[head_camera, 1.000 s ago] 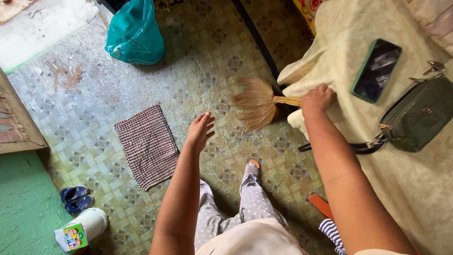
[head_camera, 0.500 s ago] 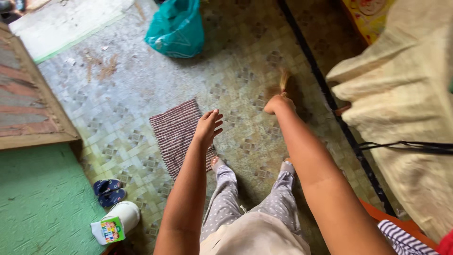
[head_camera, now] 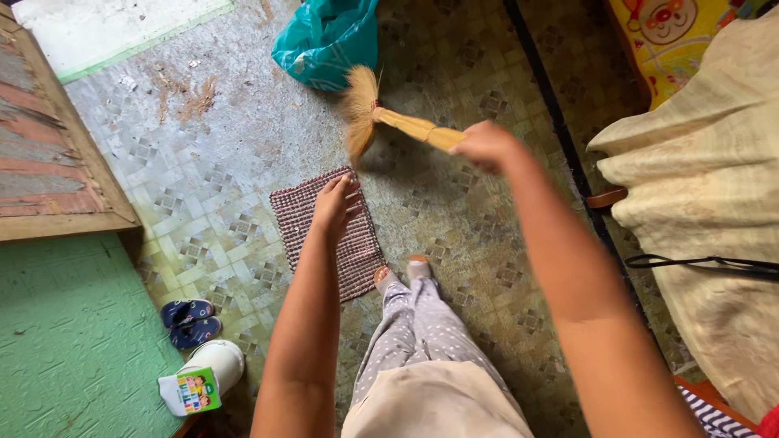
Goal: The person collects scattered trash and debris into a green plastic bag, then sweeps the floor with a broom. They also organize footwear by arranging shoes and sandals on a wooden platform.
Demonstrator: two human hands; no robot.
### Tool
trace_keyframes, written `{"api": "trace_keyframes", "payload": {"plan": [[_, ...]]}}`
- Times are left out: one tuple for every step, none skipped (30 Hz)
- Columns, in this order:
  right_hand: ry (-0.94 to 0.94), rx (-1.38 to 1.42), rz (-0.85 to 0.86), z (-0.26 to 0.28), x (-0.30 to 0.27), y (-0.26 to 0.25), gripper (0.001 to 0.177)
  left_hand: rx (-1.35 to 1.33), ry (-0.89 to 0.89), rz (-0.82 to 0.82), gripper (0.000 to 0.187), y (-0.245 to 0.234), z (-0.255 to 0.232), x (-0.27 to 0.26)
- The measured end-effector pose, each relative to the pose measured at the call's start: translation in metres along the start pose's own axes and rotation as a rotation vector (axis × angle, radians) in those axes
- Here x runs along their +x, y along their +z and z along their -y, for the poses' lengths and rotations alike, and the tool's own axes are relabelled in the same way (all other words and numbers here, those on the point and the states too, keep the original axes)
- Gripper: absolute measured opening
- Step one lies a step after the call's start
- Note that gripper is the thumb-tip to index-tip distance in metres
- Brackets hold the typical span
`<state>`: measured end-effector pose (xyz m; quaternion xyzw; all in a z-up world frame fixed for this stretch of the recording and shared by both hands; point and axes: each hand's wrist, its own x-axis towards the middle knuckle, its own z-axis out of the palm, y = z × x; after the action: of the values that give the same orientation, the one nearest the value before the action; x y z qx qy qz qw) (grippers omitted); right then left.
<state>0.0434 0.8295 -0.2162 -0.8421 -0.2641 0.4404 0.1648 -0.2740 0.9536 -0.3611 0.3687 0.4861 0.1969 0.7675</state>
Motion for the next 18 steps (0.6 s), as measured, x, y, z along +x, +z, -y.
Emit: {"api": "trace_keyframes", "payload": {"plan": [[0.007,0.002,0.031,0.003,-0.014,-0.032,0.020,-0.026,0.000,-0.013,0.044,-0.004,0.000,0.003],[0.013,-0.169,-0.006,0.009,-0.028,-0.062,0.021,-0.055,-0.002,-0.035,0.042,-0.009,0.002,0.003],[-0.003,-0.138,0.030,0.008,-0.045,-0.087,0.024,-0.072,0.000,-0.064,0.042,-0.013,0.003,0.003],[0.065,-0.246,-0.041,0.011,-0.059,-0.107,0.025,-0.083,0.009,-0.091,0.041,-0.018,-0.002,0.006],[0.077,-0.268,-0.075,0.018,-0.066,-0.124,0.022,-0.094,0.017,-0.118,0.040,-0.022,-0.008,0.009],[0.099,-0.293,-0.101,0.020,-0.070,-0.135,0.019,-0.114,0.037,-0.104,0.040,-0.024,-0.008,0.011],[0.100,-0.376,-0.132,0.021,-0.069,-0.136,0.025,-0.133,0.056,-0.090,0.041,-0.026,-0.012,0.015],[0.102,-0.460,-0.162,0.022,-0.066,-0.134,0.032,-0.152,0.075,-0.076,0.041,-0.030,-0.017,0.017],[0.104,-0.544,-0.192,0.023,-0.060,-0.132,0.039,-0.154,0.066,-0.080,0.042,-0.033,-0.022,0.017],[0.094,-0.560,-0.169,0.027,-0.048,-0.129,0.035,-0.157,0.067,-0.082,0.042,-0.033,-0.033,0.020],[0.084,-0.577,-0.147,0.031,-0.031,-0.117,0.031,-0.160,0.069,-0.085,0.042,-0.033,-0.044,0.022],[0.070,-0.590,-0.125,0.035,-0.011,-0.100,0.027,-0.155,0.076,-0.067,0.042,-0.037,-0.055,0.024],[0.057,-0.613,-0.141,0.038,0.011,-0.080,0.031,-0.150,0.083,-0.049,0.042,-0.041,-0.066,0.027],[0.047,-0.637,-0.151,0.037,0.034,-0.055,0.036,-0.145,0.082,-0.033,0.043,-0.047,-0.073,0.029],[0.059,-0.600,-0.123,0.038,0.059,-0.025,0.040,-0.161,0.103,-0.013,0.042,-0.056,-0.081,0.034],[0.072,-0.558,-0.093,0.041,0.081,0.002,0.045,-0.173,0.121,0.007,0.042,-0.070,-0.090,0.037],[0.017,-0.547,-0.122,0.040,0.098,0.036,0.062,-0.184,0.140,0.027,0.042,-0.085,-0.098,0.042],[-0.045,-0.537,-0.159,0.044,0.117,0.066,0.080,-0.186,0.121,0.008,0.042,-0.099,-0.110,0.050]]}}
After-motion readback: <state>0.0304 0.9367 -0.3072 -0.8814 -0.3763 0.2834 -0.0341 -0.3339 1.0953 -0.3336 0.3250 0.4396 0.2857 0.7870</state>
